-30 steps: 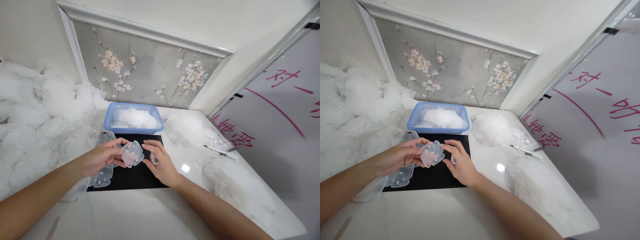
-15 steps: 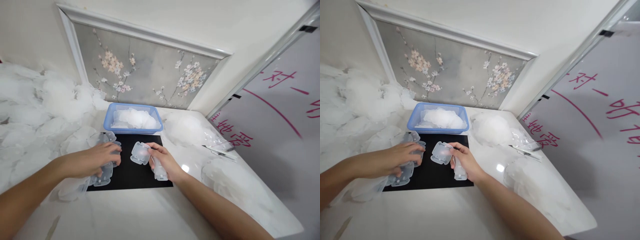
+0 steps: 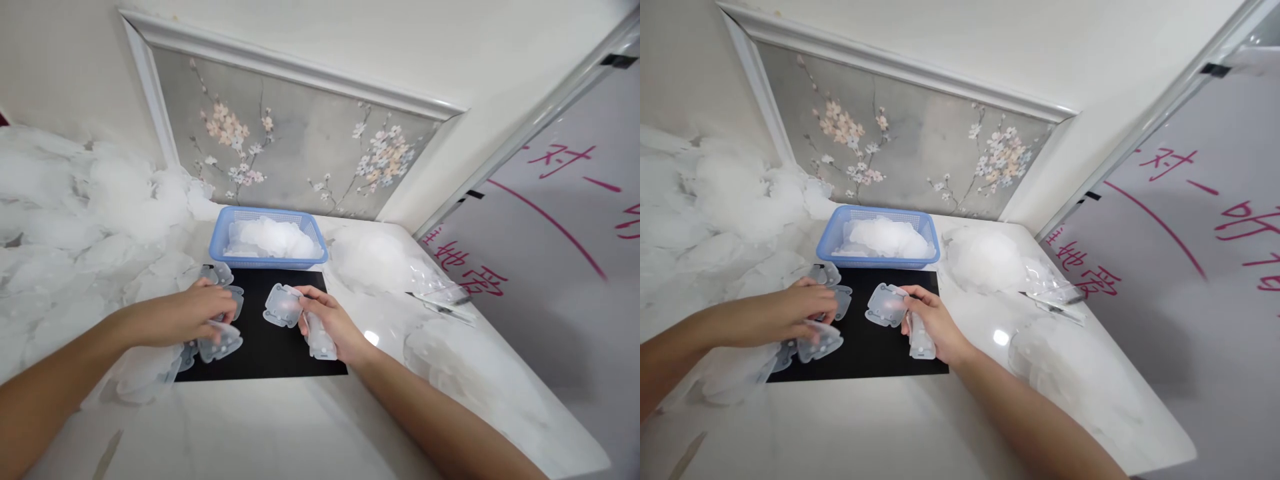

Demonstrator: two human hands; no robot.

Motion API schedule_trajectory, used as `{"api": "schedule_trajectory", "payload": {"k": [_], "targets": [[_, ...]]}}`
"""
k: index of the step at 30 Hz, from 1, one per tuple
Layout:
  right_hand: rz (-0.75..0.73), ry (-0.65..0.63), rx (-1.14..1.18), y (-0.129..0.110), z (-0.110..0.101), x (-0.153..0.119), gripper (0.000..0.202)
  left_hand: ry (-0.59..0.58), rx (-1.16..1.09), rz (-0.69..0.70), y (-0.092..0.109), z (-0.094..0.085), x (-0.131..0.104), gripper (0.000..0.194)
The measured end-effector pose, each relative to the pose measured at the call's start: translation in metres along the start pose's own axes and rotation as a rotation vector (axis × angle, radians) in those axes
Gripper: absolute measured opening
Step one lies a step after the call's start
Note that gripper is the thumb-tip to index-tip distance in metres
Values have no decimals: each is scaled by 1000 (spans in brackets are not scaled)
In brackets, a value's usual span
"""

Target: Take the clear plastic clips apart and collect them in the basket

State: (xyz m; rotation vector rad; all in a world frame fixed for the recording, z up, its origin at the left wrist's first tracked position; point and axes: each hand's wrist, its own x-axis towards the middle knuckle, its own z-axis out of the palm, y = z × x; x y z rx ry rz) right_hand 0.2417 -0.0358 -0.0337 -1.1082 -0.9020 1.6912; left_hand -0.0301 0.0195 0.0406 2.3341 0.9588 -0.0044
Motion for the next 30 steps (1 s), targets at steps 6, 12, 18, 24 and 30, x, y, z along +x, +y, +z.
{"api": "schedule_trajectory", "payload": {"k": [6,12,18,24,30], "targets": [[-91,39,-59,-3,1,0,42,71,-462,-208,17,9,13,27],[-402,90,-431,1,2,-4,38,17,-1011,-223,21,31,21,39],[-842,-79,-820,13,5,-7,42,-81,-1072,-192,22,32,20,46],[-806,-130,-755,11,8,-8,16,-116,-957,-176,18,31,20,47],[-378,126,-392,0,6,-5,28,82,-763,-296,9,31,21,63]]}}
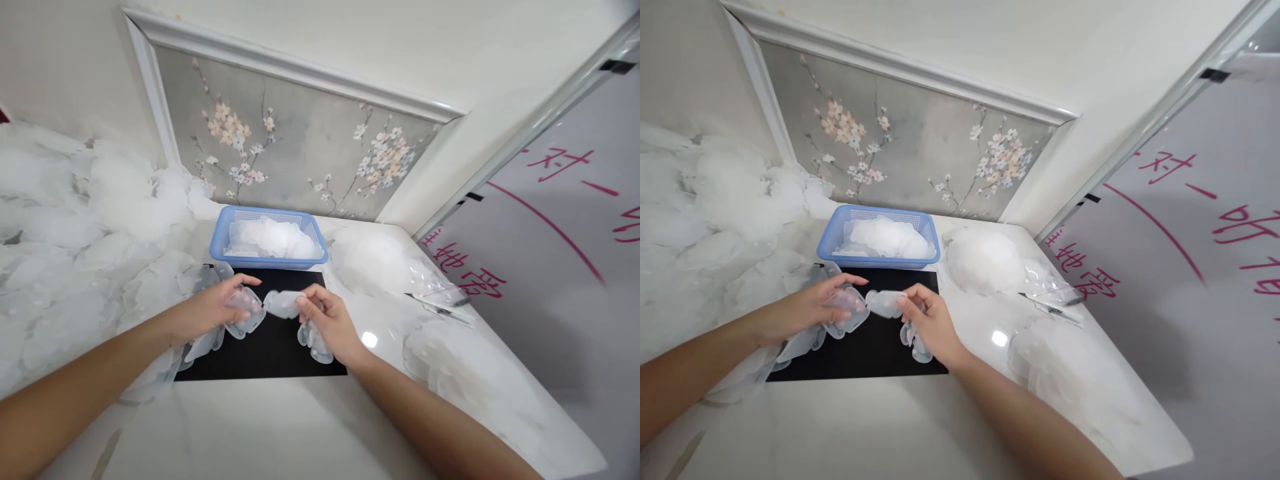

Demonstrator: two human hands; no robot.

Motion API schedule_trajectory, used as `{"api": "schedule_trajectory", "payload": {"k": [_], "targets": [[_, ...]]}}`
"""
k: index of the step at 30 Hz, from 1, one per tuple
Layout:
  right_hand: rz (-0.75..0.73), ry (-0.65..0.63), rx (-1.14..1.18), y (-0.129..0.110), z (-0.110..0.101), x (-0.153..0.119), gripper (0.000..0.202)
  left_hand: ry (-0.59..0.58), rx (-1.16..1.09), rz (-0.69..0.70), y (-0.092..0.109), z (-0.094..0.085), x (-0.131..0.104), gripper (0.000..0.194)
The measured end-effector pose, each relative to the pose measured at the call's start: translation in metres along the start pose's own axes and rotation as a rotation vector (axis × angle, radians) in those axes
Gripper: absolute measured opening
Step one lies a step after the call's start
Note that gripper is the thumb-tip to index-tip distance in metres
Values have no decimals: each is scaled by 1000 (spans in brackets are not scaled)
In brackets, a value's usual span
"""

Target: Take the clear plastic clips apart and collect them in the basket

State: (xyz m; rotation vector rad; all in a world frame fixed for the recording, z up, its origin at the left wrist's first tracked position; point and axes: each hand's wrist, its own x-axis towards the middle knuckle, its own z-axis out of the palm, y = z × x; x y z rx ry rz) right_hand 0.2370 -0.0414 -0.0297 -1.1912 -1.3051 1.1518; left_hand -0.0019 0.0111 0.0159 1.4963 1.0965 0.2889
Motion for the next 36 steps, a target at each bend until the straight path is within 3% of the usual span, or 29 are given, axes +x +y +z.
{"api": "schedule_trajectory", "payload": {"k": [6,11,18,24,31,34,36], "targets": [[309,-85,319,-1,-6,7,43,47,-74,-43,2,2,4,55],[372,-97,414,1,-8,8,41,86,-142,-117,12,4,1,53],[404,-90,482,1,-12,10,40,40,-318,-90,14,3,0,62],[407,-88,474,2,-11,10,42,17,-379,-92,14,3,0,64],[337,7,363,1,-11,9,53,-44,-339,-56,16,2,-3,71],[203,-25,126,0,-12,5,50,-42,-327,-43,16,2,-5,72],[30,-47,-85,2,-11,1,32,-52,-326,-28,17,3,-6,74]]}}
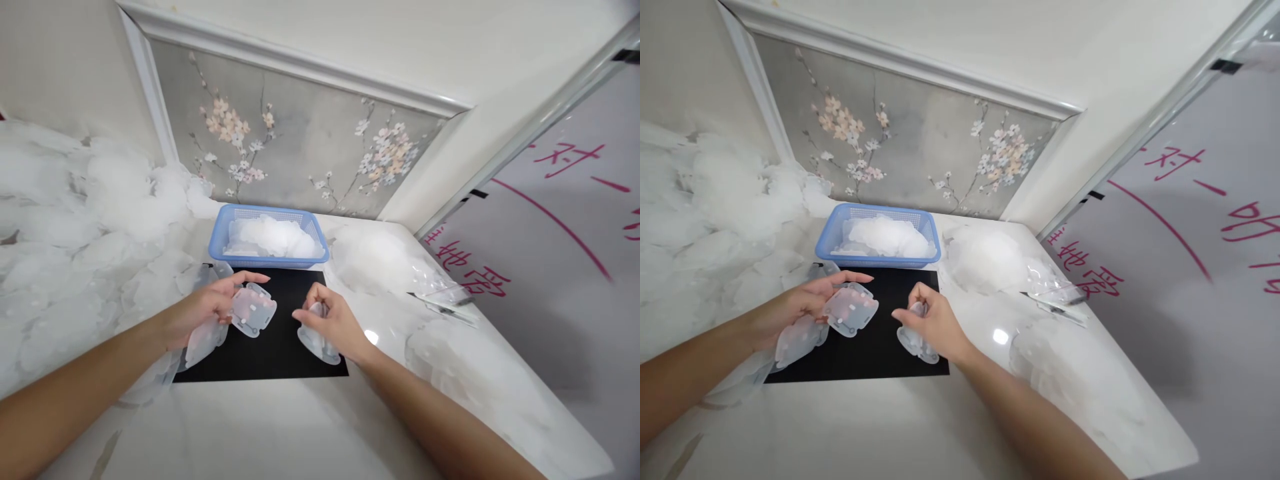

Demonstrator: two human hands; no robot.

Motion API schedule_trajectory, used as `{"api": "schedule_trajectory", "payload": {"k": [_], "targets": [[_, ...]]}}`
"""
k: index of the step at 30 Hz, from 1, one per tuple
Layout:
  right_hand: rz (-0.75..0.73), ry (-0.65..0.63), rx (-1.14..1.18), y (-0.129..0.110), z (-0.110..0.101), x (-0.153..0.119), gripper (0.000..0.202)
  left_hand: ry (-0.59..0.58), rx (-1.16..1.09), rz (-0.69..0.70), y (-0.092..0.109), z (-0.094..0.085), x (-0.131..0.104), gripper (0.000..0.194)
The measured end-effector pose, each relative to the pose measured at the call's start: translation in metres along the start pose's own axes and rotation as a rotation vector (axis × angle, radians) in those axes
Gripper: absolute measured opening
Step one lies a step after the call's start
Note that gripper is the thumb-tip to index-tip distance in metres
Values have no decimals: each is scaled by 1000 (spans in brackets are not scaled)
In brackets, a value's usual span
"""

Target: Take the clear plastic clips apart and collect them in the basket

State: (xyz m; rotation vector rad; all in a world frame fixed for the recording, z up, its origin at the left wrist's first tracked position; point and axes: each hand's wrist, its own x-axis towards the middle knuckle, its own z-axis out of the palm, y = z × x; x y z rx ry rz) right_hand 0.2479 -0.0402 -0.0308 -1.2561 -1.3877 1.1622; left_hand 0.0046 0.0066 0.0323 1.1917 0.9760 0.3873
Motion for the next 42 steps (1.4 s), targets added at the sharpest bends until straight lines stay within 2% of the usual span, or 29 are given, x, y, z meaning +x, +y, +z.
{"api": "schedule_trajectory", "payload": {"k": [2,5,8,10,12,14,16,18,21,27,33,35,39,42], "targets": [[-222,-21,-186,3,4,-4,18,-30,-12,18,-1,1,-1,75],[-506,-62,-351,9,12,-9,42,-84,-50,42,-3,4,-2,78],[-647,-91,-428,10,20,-11,47,-118,-71,52,-5,6,-1,81],[-691,-108,-425,7,24,-11,36,-136,-55,60,-7,8,0,83],[-639,-101,-334,2,25,-11,19,-149,-18,79,-8,8,1,84],[-435,-44,-158,-2,24,-10,8,-146,43,96,-9,6,1,89],[-145,42,56,-5,21,-7,16,-132,137,119,-9,3,1,92],[101,66,264,-6,15,-3,30,-137,229,148,-10,-2,2,91],[280,-12,474,-5,7,3,42,-163,264,175,-11,-9,3,88],[337,-99,569,-4,0,5,39,-177,284,244,-9,-13,2,74],[356,-77,596,-3,-3,5,35,-128,650,152,-3,-13,-7,85],[365,-62,608,-3,-3,6,34,-107,691,154,-3,-16,-8,75],[365,-54,599,-1,-2,6,34,-113,754,169,-1,-23,-7,43],[330,-54,545,-1,-2,7,34,-28,763,160,2,-23,-6,33]]}}
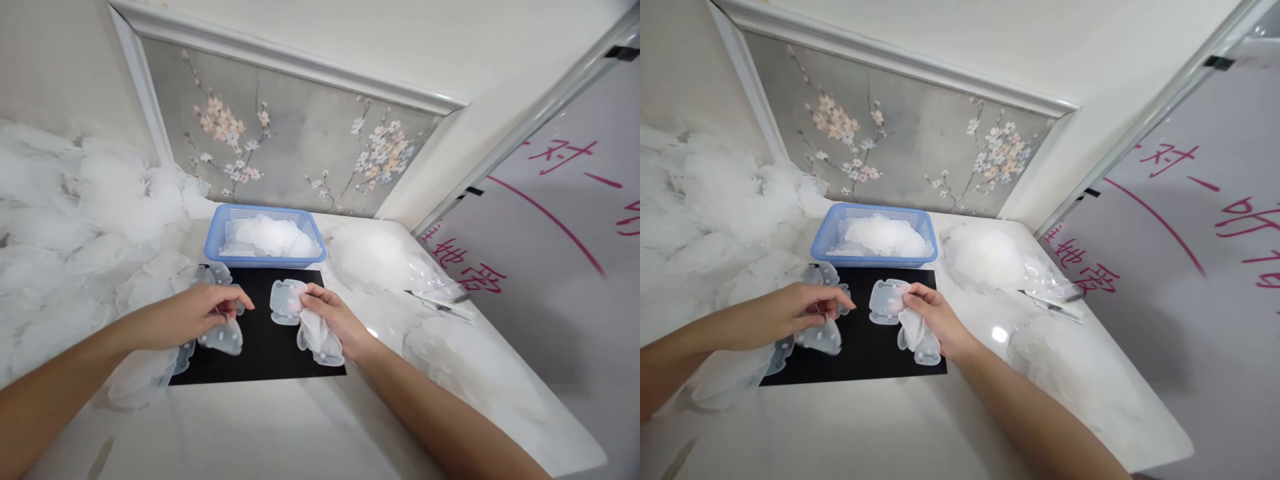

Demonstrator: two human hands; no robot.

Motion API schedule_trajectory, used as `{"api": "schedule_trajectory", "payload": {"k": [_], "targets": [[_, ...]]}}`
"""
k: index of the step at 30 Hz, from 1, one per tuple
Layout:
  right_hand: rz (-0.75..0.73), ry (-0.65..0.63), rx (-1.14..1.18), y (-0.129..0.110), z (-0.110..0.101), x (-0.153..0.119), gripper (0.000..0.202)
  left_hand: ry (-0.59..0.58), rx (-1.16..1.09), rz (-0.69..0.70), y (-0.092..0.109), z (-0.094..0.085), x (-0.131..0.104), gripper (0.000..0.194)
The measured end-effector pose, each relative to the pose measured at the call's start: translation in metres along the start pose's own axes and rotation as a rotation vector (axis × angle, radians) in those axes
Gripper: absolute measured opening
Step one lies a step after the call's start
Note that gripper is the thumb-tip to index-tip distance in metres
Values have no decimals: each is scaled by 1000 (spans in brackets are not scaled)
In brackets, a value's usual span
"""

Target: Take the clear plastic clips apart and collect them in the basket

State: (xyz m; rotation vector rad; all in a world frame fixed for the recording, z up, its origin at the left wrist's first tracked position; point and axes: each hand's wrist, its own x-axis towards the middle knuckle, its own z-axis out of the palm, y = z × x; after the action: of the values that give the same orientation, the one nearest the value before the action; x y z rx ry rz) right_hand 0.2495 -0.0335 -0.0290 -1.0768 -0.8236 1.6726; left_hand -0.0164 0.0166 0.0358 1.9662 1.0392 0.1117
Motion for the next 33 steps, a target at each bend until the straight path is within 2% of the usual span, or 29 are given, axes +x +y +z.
{"api": "schedule_trajectory", "payload": {"k": [3,6,8,10,11,13,15,18,20,23,25,28,30,33], "targets": [[-108,6,-151,-2,-1,-2,32,96,-55,-57,4,2,2,31],[-230,-4,-446,-3,0,-7,40,122,-175,-82,8,5,4,35],[-350,17,-680,-1,1,-11,30,116,-270,-81,9,7,5,36],[-545,33,-876,3,2,-14,7,96,-369,-81,9,8,6,36],[-656,24,-943,6,2,-14,8,89,-415,-79,9,9,6,37],[-852,-22,-1028,12,3,-14,31,80,-487,-69,9,11,6,38],[-966,-82,-1073,17,5,-13,44,82,-513,-54,10,15,6,39],[-1011,-148,-1088,20,9,-13,41,72,-494,-33,12,21,6,38],[-960,-172,-1017,19,13,-14,27,56,-446,-18,12,23,5,39],[-660,-110,-728,12,16,-15,7,139,-121,11,7,20,4,39],[-393,-47,-476,7,16,-13,17,220,218,9,0,16,4,33],[-79,-54,-189,0,10,-9,34,208,519,-48,-12,10,4,28],[29,-74,-80,-4,6,-7,42,174,562,-72,-16,8,5,30],[84,-93,8,-6,2,-5,48,189,576,-48,-16,7,6,21]]}}
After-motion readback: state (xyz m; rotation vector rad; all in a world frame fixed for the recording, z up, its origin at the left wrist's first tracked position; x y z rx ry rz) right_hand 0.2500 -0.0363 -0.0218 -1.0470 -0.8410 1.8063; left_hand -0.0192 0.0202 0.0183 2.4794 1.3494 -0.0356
